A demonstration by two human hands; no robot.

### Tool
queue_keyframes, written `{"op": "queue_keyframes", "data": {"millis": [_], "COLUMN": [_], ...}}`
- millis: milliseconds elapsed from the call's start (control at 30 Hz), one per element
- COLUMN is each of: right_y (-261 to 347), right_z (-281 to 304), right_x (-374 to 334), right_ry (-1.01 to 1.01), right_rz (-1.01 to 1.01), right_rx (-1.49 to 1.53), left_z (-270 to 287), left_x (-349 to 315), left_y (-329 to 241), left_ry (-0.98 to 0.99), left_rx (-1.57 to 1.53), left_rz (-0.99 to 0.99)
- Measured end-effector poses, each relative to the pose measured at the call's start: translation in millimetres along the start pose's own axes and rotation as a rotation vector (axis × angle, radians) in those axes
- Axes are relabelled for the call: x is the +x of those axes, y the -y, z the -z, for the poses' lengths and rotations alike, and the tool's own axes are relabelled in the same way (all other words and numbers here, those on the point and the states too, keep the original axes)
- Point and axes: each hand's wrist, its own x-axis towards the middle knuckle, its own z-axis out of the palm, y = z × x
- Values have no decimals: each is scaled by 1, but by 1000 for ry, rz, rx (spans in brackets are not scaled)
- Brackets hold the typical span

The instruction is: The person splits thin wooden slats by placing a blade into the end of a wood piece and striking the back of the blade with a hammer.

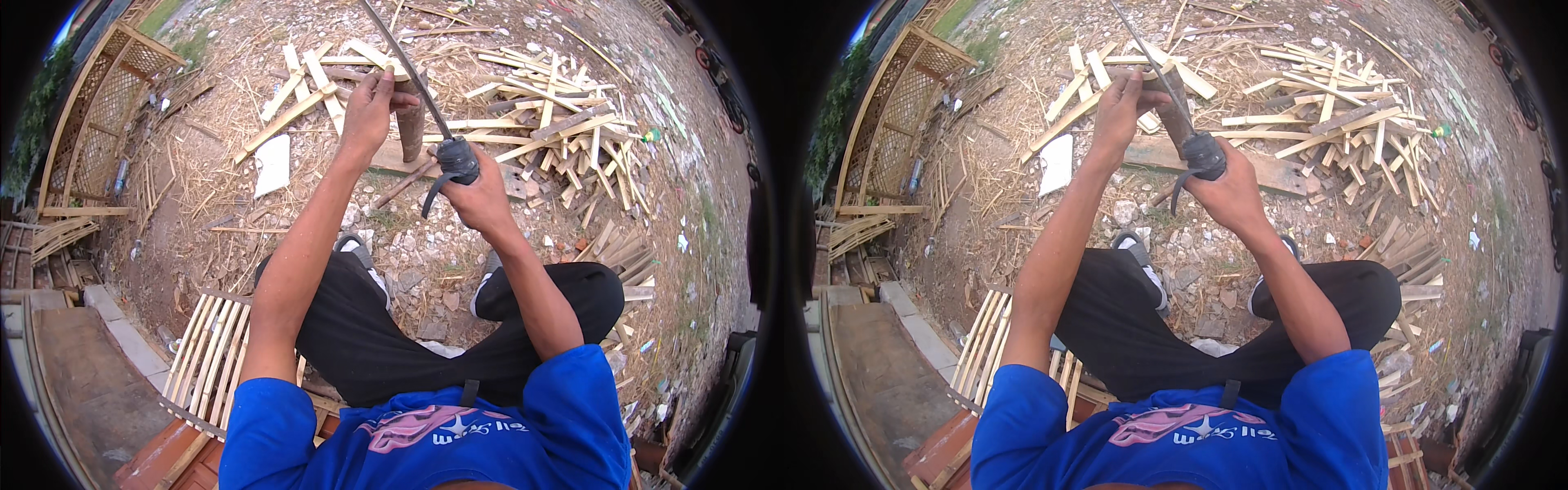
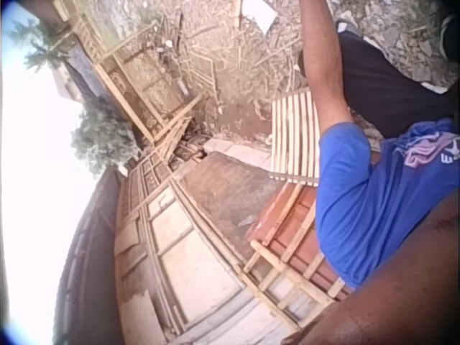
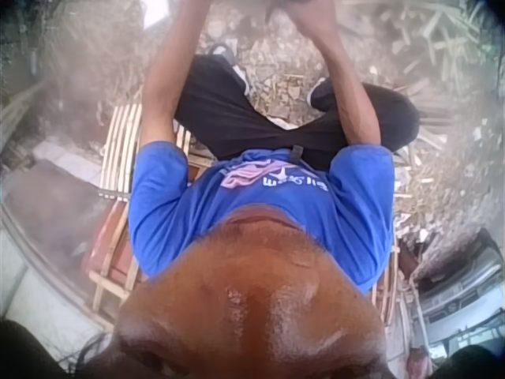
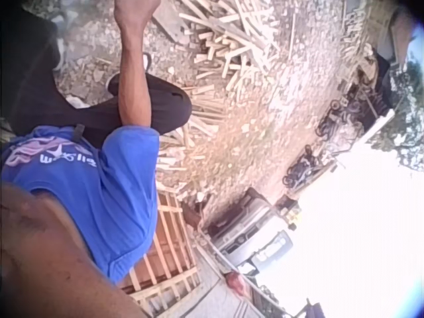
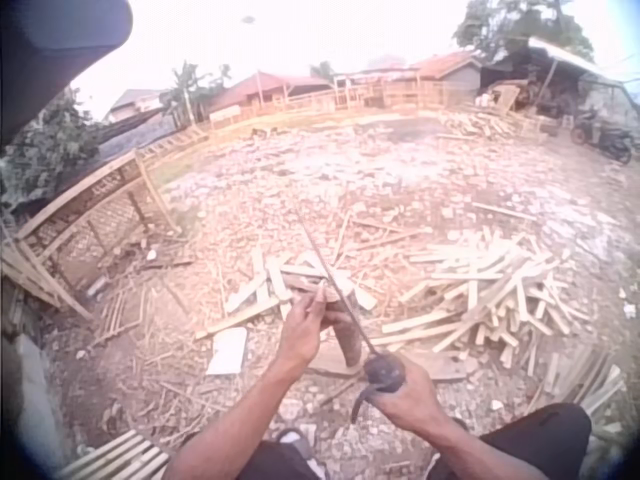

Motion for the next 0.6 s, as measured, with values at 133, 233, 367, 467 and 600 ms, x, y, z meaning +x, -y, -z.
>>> {"op": "queue_keyframes", "data": {"millis": [133, 233, 367, 467, 600], "right_y": [-12, -9, -10, -9, -11], "right_z": [-3, -3, -5, -4, 0], "right_x": [2, 2, 2, 3, 4], "right_ry": [-30, -29, -43, -28, -48], "right_rz": [39, 11, 19, -6, -8], "right_rx": [27, -15, 39, 25, 6], "left_z": [-3, -2, -3, -2, 8], "left_x": [0, 0, 1, 1, 3], "left_y": [0, 1, 2, 2, 11], "left_ry": [1, 0, -7, 4, 38], "left_rx": [-3, -9, -18, -39, 300], "left_rz": [2, -14, -7, 5, -61]}}
